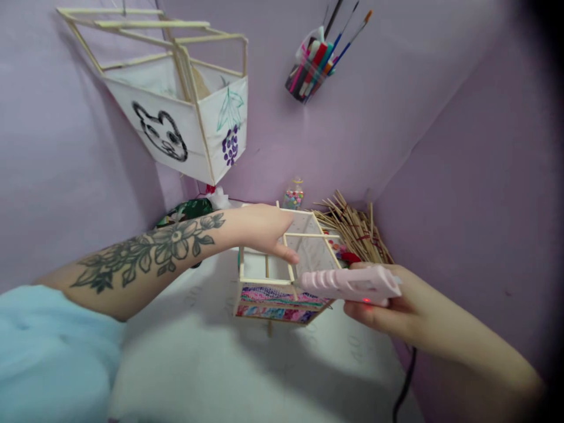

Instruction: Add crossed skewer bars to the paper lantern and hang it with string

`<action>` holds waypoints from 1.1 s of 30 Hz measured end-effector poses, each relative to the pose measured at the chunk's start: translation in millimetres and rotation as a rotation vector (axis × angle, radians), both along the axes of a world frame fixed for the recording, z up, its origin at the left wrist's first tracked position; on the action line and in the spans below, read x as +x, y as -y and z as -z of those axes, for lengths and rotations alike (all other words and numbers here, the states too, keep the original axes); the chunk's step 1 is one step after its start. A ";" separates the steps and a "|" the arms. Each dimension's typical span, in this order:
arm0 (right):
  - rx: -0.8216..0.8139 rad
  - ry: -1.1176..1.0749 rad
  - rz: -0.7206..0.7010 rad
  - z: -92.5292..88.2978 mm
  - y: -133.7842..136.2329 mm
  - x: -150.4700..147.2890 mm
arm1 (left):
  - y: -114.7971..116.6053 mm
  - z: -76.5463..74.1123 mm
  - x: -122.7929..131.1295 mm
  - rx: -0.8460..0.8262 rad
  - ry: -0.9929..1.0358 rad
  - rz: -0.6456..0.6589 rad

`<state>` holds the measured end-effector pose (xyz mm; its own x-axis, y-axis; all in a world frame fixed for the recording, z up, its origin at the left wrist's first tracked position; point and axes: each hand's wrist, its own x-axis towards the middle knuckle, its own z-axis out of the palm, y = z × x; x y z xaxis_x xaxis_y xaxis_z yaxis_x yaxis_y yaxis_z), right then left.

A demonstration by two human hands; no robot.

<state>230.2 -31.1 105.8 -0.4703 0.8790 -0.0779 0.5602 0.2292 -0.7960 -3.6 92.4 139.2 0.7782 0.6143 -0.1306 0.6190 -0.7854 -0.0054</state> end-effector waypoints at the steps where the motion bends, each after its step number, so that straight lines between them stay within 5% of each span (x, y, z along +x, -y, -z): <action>1: -0.001 0.007 0.003 -2.0 0.7 -0.5 | 0.0 0.5 -0.4 -0.001 0.005 0.010; 18: -0.021 0.120 -0.041 -25.2 2.0 -14.1 | 5.4 1.4 -5.3 -0.017 0.102 0.010; 33: -0.012 0.135 -0.014 -18.0 -0.2 -5.2 | 3.7 5.3 -7.1 -0.040 0.167 0.020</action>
<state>225.0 -30.9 123.8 -0.4667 0.8714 -0.1513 0.6590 0.2286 -0.7166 -10.7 88.7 133.9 0.8030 0.5956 -0.0225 0.5931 -0.7949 0.1281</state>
